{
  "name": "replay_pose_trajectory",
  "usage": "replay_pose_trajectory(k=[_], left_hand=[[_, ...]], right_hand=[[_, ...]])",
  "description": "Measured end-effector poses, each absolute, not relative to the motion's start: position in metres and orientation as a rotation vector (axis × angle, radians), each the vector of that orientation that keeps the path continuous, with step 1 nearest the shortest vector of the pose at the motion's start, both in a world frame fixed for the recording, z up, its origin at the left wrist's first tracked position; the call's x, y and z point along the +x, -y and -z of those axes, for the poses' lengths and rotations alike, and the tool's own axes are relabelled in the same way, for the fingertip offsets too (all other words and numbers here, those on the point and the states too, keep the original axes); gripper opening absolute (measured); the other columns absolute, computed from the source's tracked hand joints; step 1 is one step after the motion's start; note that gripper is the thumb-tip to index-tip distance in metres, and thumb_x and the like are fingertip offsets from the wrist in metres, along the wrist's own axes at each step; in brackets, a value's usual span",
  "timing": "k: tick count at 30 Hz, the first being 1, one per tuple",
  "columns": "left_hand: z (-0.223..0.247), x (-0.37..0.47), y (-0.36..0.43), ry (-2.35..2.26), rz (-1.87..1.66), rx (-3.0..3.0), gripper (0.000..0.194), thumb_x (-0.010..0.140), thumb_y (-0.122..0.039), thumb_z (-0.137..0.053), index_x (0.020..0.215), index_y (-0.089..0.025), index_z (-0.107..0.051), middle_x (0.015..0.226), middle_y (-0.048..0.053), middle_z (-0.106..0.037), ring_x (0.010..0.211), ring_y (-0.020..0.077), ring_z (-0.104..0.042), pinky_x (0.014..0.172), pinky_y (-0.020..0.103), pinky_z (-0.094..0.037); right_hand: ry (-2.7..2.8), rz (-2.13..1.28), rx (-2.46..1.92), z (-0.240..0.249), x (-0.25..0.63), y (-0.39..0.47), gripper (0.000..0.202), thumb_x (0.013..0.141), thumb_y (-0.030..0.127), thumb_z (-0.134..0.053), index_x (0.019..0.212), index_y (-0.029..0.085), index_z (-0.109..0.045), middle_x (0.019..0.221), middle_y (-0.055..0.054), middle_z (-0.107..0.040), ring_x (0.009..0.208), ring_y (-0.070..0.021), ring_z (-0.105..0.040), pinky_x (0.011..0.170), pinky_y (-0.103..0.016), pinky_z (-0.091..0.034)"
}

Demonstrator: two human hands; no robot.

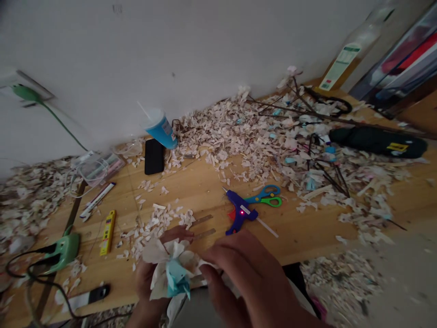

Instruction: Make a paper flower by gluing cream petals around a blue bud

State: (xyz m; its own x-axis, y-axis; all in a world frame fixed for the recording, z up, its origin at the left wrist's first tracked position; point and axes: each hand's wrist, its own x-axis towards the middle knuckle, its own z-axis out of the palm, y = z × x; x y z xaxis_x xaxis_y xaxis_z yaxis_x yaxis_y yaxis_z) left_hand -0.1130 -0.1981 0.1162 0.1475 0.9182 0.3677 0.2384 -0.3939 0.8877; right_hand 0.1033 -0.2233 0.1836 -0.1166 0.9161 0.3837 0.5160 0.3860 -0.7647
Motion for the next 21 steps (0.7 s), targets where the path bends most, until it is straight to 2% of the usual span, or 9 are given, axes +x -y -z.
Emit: replay_pose_trajectory(k=[2, 5, 11, 16, 21], left_hand=[[-0.122, -0.112, 0.193, -1.001, -1.215, 1.779, 0.029, 0.100, -0.032, -0.046, 0.109, -0.023, -0.073, 0.102, 0.009, -0.077, 0.102, 0.0267, -0.071, 0.095, 0.049, -0.057], [-0.126, -0.111, 0.191, -0.936, -1.180, 1.822, 0.030, 0.101, -0.031, -0.045, 0.112, -0.022, -0.071, 0.105, 0.009, -0.076, 0.106, 0.0264, -0.069, 0.101, 0.050, -0.053], [-0.120, -0.111, 0.191, -0.737, -1.217, 1.903, 0.020, 0.097, -0.022, -0.058, 0.115, -0.026, -0.065, 0.113, 0.005, -0.075, 0.109, 0.0236, -0.068, 0.106, 0.050, -0.048], [-0.119, -0.110, 0.189, -0.692, -1.216, 1.958, 0.015, 0.096, -0.022, -0.059, 0.111, -0.023, -0.062, 0.115, 0.006, -0.075, 0.109, 0.0223, -0.069, 0.106, 0.050, -0.048], [-0.124, -0.106, 0.187, -0.711, -1.235, 1.954, 0.016, 0.098, -0.024, -0.056, 0.112, -0.024, -0.062, 0.111, 0.005, -0.076, 0.104, 0.0213, -0.071, 0.105, 0.049, -0.050]], right_hand=[[1.675, -0.748, -1.252, -0.185, 0.106, 0.221, 0.014, 0.093, 0.021, -0.059, 0.105, 0.026, -0.062, 0.091, 0.000, -0.069, 0.079, -0.0128, -0.067, 0.067, -0.020, -0.056], [1.582, -1.005, -1.328, -0.187, 0.111, 0.218, 0.008, 0.095, 0.031, -0.061, 0.101, 0.029, -0.065, 0.087, 0.002, -0.067, 0.072, -0.0111, -0.063, 0.063, -0.019, -0.053], [1.430, -1.400, -1.388, -0.192, 0.113, 0.213, 0.020, 0.093, 0.048, -0.063, 0.099, 0.029, -0.069, 0.092, -0.001, -0.066, 0.078, -0.0138, -0.060, 0.061, -0.019, -0.052], [1.443, -1.463, -1.335, -0.196, 0.113, 0.210, 0.022, 0.092, 0.046, -0.064, 0.087, 0.025, -0.068, 0.082, -0.001, -0.063, 0.072, -0.0130, -0.057, 0.056, -0.018, -0.048], [1.465, -1.420, -1.274, -0.199, 0.112, 0.209, 0.018, 0.094, 0.040, -0.062, 0.087, 0.024, -0.067, 0.077, 0.000, -0.064, 0.069, -0.0120, -0.059, 0.054, -0.018, -0.048]])
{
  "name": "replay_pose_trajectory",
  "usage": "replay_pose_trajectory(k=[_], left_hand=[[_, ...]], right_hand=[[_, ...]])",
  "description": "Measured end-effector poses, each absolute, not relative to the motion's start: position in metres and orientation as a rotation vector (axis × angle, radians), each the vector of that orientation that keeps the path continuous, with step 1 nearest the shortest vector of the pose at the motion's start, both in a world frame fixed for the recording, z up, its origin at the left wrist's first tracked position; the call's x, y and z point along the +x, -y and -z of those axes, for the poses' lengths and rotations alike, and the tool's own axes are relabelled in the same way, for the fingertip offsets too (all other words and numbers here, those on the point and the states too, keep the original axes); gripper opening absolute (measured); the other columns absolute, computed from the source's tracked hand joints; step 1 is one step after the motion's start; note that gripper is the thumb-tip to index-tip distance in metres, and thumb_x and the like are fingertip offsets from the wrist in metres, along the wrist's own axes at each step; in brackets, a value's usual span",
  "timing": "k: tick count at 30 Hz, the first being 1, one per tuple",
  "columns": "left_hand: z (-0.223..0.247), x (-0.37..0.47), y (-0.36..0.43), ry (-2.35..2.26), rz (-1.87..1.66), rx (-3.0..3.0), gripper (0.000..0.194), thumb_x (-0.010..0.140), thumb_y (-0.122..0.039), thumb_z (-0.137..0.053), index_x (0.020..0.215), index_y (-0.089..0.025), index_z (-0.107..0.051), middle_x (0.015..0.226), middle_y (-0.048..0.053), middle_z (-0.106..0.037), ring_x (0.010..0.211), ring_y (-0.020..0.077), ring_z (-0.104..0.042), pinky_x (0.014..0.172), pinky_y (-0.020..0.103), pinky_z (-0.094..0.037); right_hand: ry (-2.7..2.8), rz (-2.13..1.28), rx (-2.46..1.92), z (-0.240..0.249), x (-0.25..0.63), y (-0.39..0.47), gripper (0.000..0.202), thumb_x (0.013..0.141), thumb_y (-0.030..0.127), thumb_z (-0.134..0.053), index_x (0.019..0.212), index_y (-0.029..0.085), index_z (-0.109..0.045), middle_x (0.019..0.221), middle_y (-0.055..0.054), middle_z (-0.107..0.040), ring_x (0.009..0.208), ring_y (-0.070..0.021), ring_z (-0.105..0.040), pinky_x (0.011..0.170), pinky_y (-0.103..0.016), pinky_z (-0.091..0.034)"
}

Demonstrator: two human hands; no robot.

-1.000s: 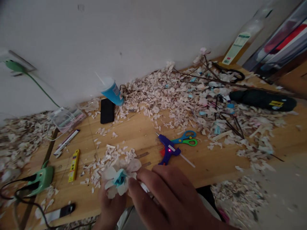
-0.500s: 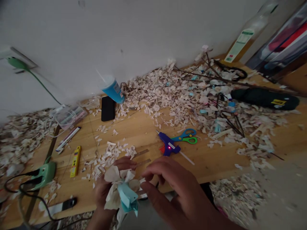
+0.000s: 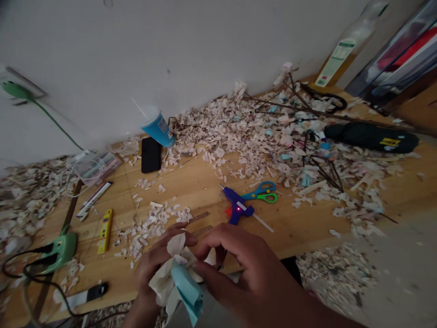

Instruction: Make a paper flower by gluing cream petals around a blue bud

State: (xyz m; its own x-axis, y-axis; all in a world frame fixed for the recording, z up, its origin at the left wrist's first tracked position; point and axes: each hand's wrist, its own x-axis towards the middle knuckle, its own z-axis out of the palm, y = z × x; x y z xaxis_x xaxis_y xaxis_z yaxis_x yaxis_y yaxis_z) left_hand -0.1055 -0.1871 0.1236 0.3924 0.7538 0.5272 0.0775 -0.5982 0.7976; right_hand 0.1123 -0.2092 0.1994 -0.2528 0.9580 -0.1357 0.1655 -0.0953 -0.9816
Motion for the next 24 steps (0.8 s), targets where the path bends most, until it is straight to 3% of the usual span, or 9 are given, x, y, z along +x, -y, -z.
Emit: replay_pose_trajectory(k=[11, 17, 24], left_hand=[[-0.118, -0.106, 0.188, -0.807, -1.199, 1.934, 0.016, 0.095, -0.028, -0.062, 0.110, -0.027, -0.066, 0.102, 0.006, -0.078, 0.105, 0.0282, -0.072, 0.099, 0.057, -0.053], [-0.119, -0.106, 0.185, -0.790, -1.195, 1.948, 0.011, 0.097, -0.026, -0.058, 0.106, -0.026, -0.064, 0.097, 0.006, -0.077, 0.101, 0.0257, -0.072, 0.100, 0.054, -0.052], [-0.116, -0.107, 0.182, -0.676, -1.139, 2.002, 0.019, 0.095, -0.021, -0.059, 0.114, -0.024, -0.060, 0.102, 0.004, -0.074, 0.097, 0.0211, -0.071, 0.105, 0.052, -0.048]], right_hand=[[1.575, -1.199, -1.250, -0.191, 0.114, 0.210, 0.006, 0.094, 0.024, -0.061, 0.090, 0.027, -0.064, 0.084, 0.003, -0.066, 0.074, -0.0102, -0.063, 0.066, -0.018, -0.053], [1.659, -0.924, -1.319, -0.197, 0.120, 0.205, 0.012, 0.093, 0.029, -0.063, 0.105, 0.032, -0.065, 0.105, 0.001, -0.068, 0.100, -0.0144, -0.067, 0.082, -0.021, -0.056], [1.775, -1.074, -1.282, -0.199, 0.117, 0.197, 0.007, 0.094, 0.026, -0.064, 0.099, 0.029, -0.068, 0.104, -0.002, -0.066, 0.102, -0.0165, -0.064, 0.086, -0.028, -0.056]])
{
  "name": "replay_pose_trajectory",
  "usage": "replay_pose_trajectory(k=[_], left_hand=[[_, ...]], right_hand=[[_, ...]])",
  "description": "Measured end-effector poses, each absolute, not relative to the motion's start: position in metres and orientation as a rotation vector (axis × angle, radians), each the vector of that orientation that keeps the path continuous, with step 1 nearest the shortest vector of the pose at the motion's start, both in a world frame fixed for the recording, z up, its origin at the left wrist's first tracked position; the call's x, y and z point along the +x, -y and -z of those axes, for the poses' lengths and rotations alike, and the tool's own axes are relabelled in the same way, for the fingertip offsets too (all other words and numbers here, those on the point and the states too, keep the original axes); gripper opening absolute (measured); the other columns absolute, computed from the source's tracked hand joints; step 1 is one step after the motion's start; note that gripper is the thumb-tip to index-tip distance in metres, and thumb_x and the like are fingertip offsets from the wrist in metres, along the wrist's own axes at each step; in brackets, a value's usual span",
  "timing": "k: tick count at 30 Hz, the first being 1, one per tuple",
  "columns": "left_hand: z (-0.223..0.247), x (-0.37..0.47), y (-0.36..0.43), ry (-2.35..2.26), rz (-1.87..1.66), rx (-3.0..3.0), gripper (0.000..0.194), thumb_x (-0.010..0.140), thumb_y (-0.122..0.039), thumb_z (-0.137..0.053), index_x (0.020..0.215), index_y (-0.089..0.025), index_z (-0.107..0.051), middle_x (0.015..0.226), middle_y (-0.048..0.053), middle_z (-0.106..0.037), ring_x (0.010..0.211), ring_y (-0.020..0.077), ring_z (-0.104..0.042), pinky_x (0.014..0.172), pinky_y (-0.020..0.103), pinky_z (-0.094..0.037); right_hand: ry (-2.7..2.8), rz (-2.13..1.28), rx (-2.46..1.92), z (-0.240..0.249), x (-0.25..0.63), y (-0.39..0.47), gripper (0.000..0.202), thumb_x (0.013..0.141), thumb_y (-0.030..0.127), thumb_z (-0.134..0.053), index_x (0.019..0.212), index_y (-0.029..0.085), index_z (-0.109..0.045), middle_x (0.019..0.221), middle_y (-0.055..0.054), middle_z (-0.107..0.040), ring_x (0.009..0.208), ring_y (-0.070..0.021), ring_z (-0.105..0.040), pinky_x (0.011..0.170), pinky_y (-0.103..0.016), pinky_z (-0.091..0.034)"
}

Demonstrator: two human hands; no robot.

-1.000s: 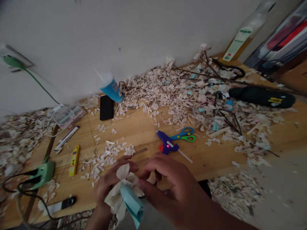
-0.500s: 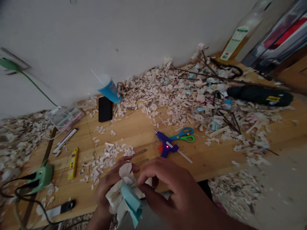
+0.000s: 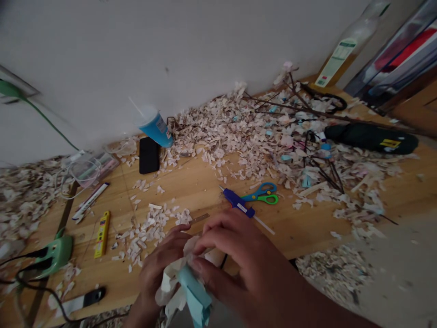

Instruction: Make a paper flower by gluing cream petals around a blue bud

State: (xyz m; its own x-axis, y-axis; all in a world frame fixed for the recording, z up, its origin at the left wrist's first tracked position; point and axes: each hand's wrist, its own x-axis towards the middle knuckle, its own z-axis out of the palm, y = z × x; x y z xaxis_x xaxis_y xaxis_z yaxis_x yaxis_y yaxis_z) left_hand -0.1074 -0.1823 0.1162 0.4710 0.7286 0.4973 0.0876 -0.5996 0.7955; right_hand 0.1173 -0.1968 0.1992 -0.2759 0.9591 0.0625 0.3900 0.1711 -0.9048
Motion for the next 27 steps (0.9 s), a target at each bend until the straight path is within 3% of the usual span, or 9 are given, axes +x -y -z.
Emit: replay_pose_trajectory(k=[13, 27], left_hand=[[-0.125, -0.104, 0.177, -0.706, -1.159, 1.962, 0.020, 0.101, -0.036, -0.049, 0.110, -0.024, -0.063, 0.096, 0.005, -0.076, 0.090, 0.0209, -0.073, 0.101, 0.049, -0.051], [-0.113, -0.108, 0.181, -0.719, -1.082, 1.981, 0.022, 0.096, -0.043, -0.058, 0.103, -0.024, -0.066, 0.096, 0.005, -0.076, 0.090, 0.0208, -0.072, 0.102, 0.050, -0.050]], right_hand=[[1.781, -1.241, -1.278, -0.200, 0.118, 0.194, 0.004, 0.095, 0.031, -0.064, 0.098, 0.028, -0.065, 0.106, 0.000, -0.066, 0.104, -0.0155, -0.063, 0.089, -0.027, -0.054], [1.775, -1.288, -1.265, -0.199, 0.120, 0.200, 0.005, 0.097, 0.033, -0.062, 0.100, 0.030, -0.064, 0.103, 0.002, -0.067, 0.100, -0.0139, -0.064, 0.085, -0.025, -0.055]])
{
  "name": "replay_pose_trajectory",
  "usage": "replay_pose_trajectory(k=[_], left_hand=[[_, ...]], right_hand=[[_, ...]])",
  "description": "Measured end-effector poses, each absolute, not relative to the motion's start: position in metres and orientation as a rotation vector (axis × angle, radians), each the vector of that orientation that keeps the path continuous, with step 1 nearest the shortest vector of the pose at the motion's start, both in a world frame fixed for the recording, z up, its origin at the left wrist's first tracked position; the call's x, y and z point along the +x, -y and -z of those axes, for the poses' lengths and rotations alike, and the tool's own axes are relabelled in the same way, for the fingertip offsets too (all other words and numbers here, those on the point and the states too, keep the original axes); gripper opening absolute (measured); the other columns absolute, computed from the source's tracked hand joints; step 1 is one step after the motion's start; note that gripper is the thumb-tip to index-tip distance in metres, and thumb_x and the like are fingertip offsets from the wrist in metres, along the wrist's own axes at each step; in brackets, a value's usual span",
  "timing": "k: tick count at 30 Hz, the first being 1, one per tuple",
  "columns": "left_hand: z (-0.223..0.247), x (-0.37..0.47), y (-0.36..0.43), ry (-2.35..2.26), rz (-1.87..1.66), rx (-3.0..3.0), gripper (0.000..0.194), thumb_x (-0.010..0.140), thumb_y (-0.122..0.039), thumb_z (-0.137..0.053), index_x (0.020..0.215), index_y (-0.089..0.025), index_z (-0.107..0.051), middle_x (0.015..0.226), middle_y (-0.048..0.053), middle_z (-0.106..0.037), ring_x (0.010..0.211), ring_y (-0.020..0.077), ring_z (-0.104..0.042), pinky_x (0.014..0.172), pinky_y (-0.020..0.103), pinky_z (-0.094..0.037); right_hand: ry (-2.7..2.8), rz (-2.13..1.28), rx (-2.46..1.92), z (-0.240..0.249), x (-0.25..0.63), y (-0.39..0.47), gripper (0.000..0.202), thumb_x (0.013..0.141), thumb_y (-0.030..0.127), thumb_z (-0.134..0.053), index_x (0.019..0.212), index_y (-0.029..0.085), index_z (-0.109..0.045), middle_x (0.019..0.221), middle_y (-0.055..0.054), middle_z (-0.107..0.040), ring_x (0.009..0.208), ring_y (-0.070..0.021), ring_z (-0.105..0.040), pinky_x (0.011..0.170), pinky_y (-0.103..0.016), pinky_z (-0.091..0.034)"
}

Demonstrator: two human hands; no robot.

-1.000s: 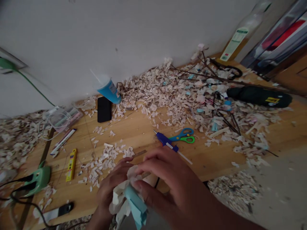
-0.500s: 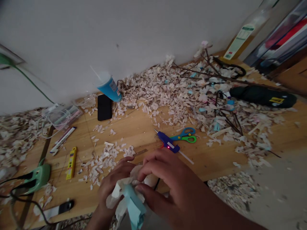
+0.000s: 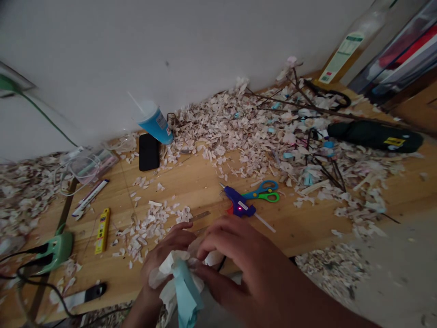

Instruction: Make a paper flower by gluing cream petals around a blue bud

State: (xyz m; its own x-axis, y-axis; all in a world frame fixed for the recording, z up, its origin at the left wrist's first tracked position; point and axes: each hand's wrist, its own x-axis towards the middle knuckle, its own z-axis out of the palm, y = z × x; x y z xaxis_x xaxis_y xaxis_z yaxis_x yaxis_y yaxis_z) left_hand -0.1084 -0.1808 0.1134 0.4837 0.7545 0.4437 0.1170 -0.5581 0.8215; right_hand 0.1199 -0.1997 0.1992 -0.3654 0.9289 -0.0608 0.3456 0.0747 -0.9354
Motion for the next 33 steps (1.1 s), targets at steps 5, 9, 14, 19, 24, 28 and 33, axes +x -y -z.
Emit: replay_pose_trajectory(k=[5, 9, 14, 19, 24, 28, 33], left_hand=[[-0.111, -0.109, 0.180, -0.671, -1.161, 1.938, 0.024, 0.096, -0.040, -0.059, 0.113, -0.025, -0.063, 0.104, 0.006, -0.075, 0.094, 0.0220, -0.072, 0.103, 0.050, -0.050], [-0.112, -0.109, 0.180, -0.675, -1.166, 1.936, 0.024, 0.098, -0.041, -0.056, 0.116, -0.026, -0.063, 0.104, 0.007, -0.076, 0.094, 0.0230, -0.073, 0.103, 0.053, -0.050], [-0.106, -0.120, 0.178, -0.757, -1.262, 1.971, 0.018, 0.098, -0.030, -0.055, 0.112, -0.027, -0.065, 0.099, 0.006, -0.077, 0.095, 0.0233, -0.073, 0.097, 0.049, -0.054], [-0.086, -0.151, 0.176, -1.536, -1.194, 1.916, 0.020, 0.092, -0.016, -0.057, 0.102, -0.024, -0.072, 0.103, 0.005, -0.078, 0.096, 0.0206, -0.073, 0.084, 0.033, -0.057], [-0.077, -0.158, 0.171, -1.794, -1.145, 1.629, 0.015, 0.088, -0.029, -0.062, 0.091, -0.021, -0.074, 0.081, 0.002, -0.076, 0.072, 0.0158, -0.070, 0.065, 0.023, -0.052], [-0.076, -0.148, 0.166, -1.792, -1.190, 1.436, 0.014, 0.084, -0.032, -0.064, 0.085, -0.020, -0.071, 0.074, 0.000, -0.073, 0.064, 0.0141, -0.066, 0.060, 0.022, -0.050], [-0.076, -0.140, 0.163, -1.752, -1.153, 1.392, 0.017, 0.084, -0.032, -0.064, 0.091, -0.020, -0.072, 0.080, 0.002, -0.075, 0.071, 0.0158, -0.068, 0.065, 0.024, -0.051]], right_hand=[[1.753, -1.185, -1.353, -0.201, 0.128, 0.205, 0.010, 0.096, 0.035, -0.061, 0.105, 0.031, -0.063, 0.105, 0.001, -0.067, 0.095, -0.0135, -0.066, 0.076, -0.020, -0.056], [1.769, -1.088, -1.432, -0.195, 0.130, 0.207, 0.012, 0.096, 0.038, -0.059, 0.104, 0.030, -0.063, 0.101, 0.000, -0.069, 0.088, -0.0140, -0.068, 0.069, -0.020, -0.057], [1.719, -0.582, -1.696, -0.167, 0.147, 0.202, 0.024, 0.095, 0.046, -0.057, 0.108, 0.028, -0.066, 0.104, -0.006, -0.069, 0.090, -0.0214, -0.067, 0.069, -0.030, -0.056], [1.543, -0.413, -1.985, -0.113, 0.190, 0.212, 0.041, 0.089, 0.054, -0.048, 0.110, 0.023, -0.065, 0.094, -0.009, -0.066, 0.072, -0.0246, -0.065, 0.058, -0.037, -0.053], [1.315, -0.921, -1.982, -0.074, 0.207, 0.244, 0.038, 0.085, 0.058, -0.059, 0.099, 0.024, -0.067, 0.076, -0.005, -0.068, 0.060, -0.0221, -0.065, 0.049, -0.032, -0.053], [1.376, -0.911, -2.021, -0.075, 0.179, 0.258, 0.035, 0.094, 0.055, -0.053, 0.100, 0.023, -0.066, 0.079, -0.006, -0.071, 0.063, -0.0215, -0.068, 0.054, -0.031, -0.055], [1.790, -0.270, -2.008, -0.074, 0.127, 0.240, 0.043, 0.101, 0.053, -0.042, 0.117, 0.017, -0.058, 0.098, -0.013, -0.075, 0.083, -0.0279, -0.074, 0.067, -0.036, -0.055]])
